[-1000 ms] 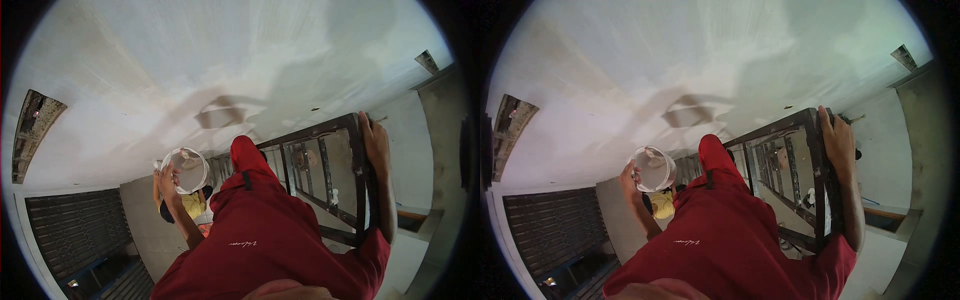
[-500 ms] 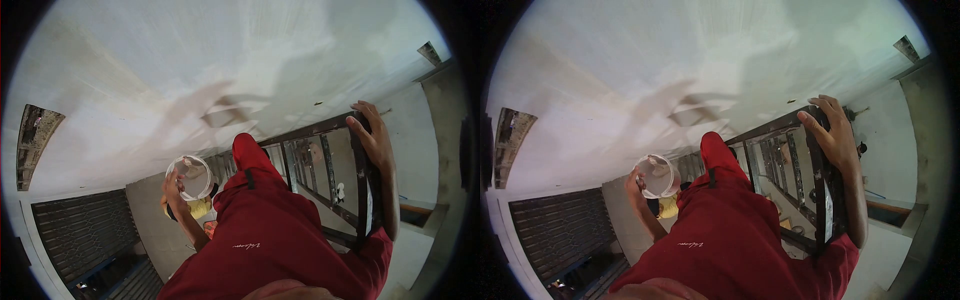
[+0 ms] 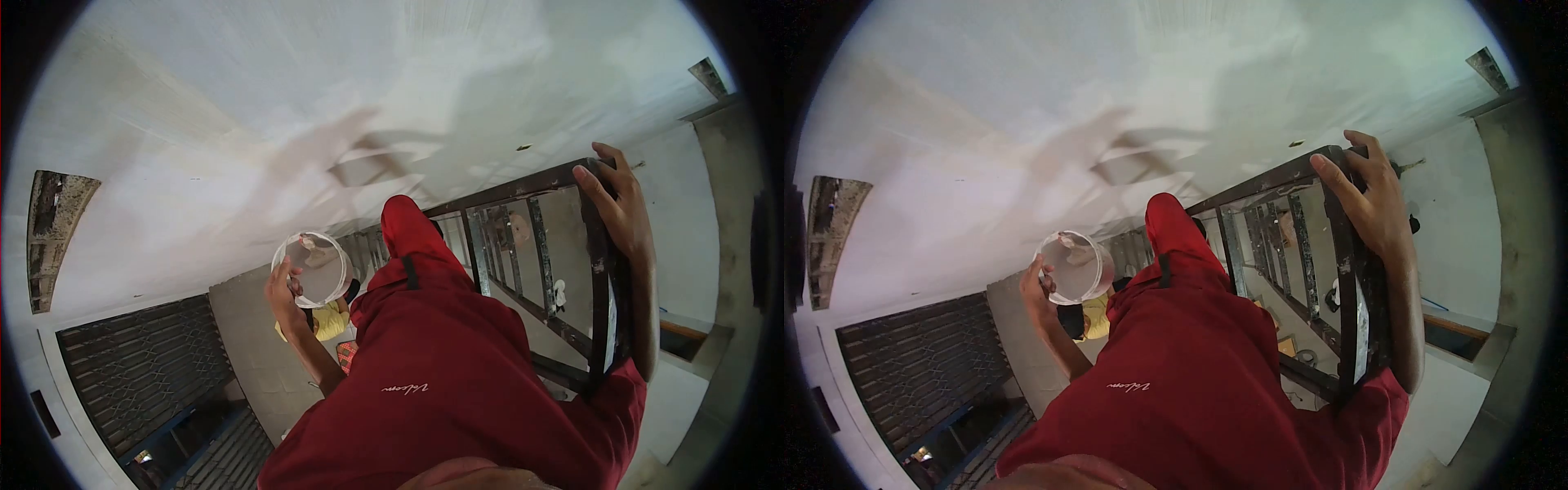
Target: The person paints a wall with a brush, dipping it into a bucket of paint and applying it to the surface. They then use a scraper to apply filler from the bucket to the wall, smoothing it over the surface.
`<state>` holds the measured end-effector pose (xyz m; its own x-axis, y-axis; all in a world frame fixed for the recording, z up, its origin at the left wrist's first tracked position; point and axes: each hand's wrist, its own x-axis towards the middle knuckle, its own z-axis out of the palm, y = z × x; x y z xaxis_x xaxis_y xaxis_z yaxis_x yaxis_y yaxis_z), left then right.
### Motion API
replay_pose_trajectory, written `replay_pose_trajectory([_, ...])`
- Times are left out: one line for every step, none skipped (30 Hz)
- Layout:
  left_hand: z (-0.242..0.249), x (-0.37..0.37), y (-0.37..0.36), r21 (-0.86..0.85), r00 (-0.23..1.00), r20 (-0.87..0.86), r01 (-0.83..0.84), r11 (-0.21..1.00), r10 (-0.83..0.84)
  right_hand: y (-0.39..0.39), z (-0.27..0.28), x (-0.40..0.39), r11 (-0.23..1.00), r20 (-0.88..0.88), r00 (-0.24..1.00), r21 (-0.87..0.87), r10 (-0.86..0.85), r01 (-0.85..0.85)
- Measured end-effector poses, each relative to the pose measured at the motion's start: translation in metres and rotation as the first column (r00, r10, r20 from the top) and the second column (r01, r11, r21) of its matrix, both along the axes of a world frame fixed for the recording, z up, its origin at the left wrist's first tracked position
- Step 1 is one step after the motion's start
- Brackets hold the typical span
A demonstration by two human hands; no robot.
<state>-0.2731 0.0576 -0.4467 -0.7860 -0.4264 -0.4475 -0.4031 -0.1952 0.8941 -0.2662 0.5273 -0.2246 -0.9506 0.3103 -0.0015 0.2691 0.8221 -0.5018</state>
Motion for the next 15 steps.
replay_pose_trajectory([0.0, 0.0001, -0.0004, 0.005, 1.0, 0.0, 0.003, 1.0, -0.003, 0.0002, -0.0002, 0.0002, 1.0, 0.002, 1.0, -0.011, 0.0, 0.0])
replay_pose_trajectory([-0.0002, -0.0002, -0.001, 0.012, 1.0, -0.001, 0.006, 1.0, -0.006, 0.0009, -0.0008, 0.0001, 1.0, -0.01, 1.0, 0.0, 0.009, -0.009])
replay_pose_trajectory([-0.0005, 0.0001, -0.0013, 0.018, 1.0, 0.0, 0.009, 1.0, -0.009, 0.0021, -0.0018, 0.0002, 1.0, -0.02, 1.0, 0.011, 0.018, -0.018])
replay_pose_trajectory([-0.0003, 0.0004, -0.0007, 0.019, 1.0, 0.007, 0.003, 1.0, -0.004, 0.0027, -0.0026, 0.0006, 0.999, -0.03, 0.999, 0.022, 0.027, -0.027])
replay_pose_trajectory([0.0004, -0.0002, 0.0001, 0.021, 1.0, 0.012, -0.001, 1.0, 0.001, 0.0013, -0.0012, 0.0006, 1.0, -0.024, 0.999, 0.014, 0.025, -0.024])
replay_pose_trajectory([0.0006, -0.0002, 0.0007, 0.023, 1.0, 0.018, -0.007, 1.0, 0.006, -0.0012, 0.0014, 0.0003, 1.0, -0.017, 1.0, 0.005, 0.022, -0.022])
replay_pose_trajectory([-0.0002, -0.0002, 0.0005, 0.027, 1.0, 0.015, -0.007, 1.0, 0.006, -0.0025, 0.0031, 0.0, 1.0, -0.012, 1.0, -0.003, 0.02, -0.02])
replay_pose_trajectory([-0.0016, 0.0001, -0.0003, 0.032, 1.0, 0.013, -0.007, 0.999, 0.006, -0.0025, 0.0035, 0.0001, 1.0, -0.011, 1.0, -0.011, 0.023, -0.023])
replay_pose_trajectory([-0.0031, 0.0003, -0.0009, 0.036, 1.0, 0.01, -0.006, 0.999, 0.006, -0.0022, 0.0036, -0.0002, 0.999, -0.01, 1.0, -0.019, 0.027, -0.027])
replay_pose_trajectory([-0.0046, 0.0009, -0.0018, 0.034, 1.0, 0.009, -0.006, 0.999, 0.006, -0.0019, 0.0035, -0.0003, 0.999, -0.009, 0.999, -0.027, 0.03, -0.03])
replay_pose_trajectory([-0.0063, 0.0018, -0.0025, 0.033, 1.0, 0.007, -0.006, 0.999, 0.006, -0.0004, 0.0024, -0.0003, 0.999, -0.015, 0.999, -0.019, 0.038, -0.038])
replay_pose_trajectory([-0.0073, 0.0024, -0.0026, 0.033, 1.0, 0.005, -0.007, 0.999, 0.007, 0.0018, 0.0005, -0.0004, 0.999, -0.021, 0.999, -0.011, 0.046, -0.046])
replay_pose_trajectory([-0.0069, 0.0029, -0.002, 0.027, 1.0, 0.003, -0.006, 1.0, 0.006, 0.003, -0.0006, -0.0002, 0.998, -0.027, 0.998, -0.003, 0.055, -0.055])
replay_pose_trajectory([-0.0053, 0.0037, -0.0012, 0.02, 1.0, 0.001, -0.006, 1.0, 0.006, 0.0024, -0.0006, 0.0001, 0.999, -0.028, 0.998, -0.012, 0.051, -0.051])
replay_pose_trajectory([-0.0034, 0.0044, 0.0, 0.013, 1.0, -0.002, -0.007, 1.0, 0.007, 0.0019, -0.0005, 0.0003, 0.999, -0.029, 0.998, -0.023, 0.047, -0.048])
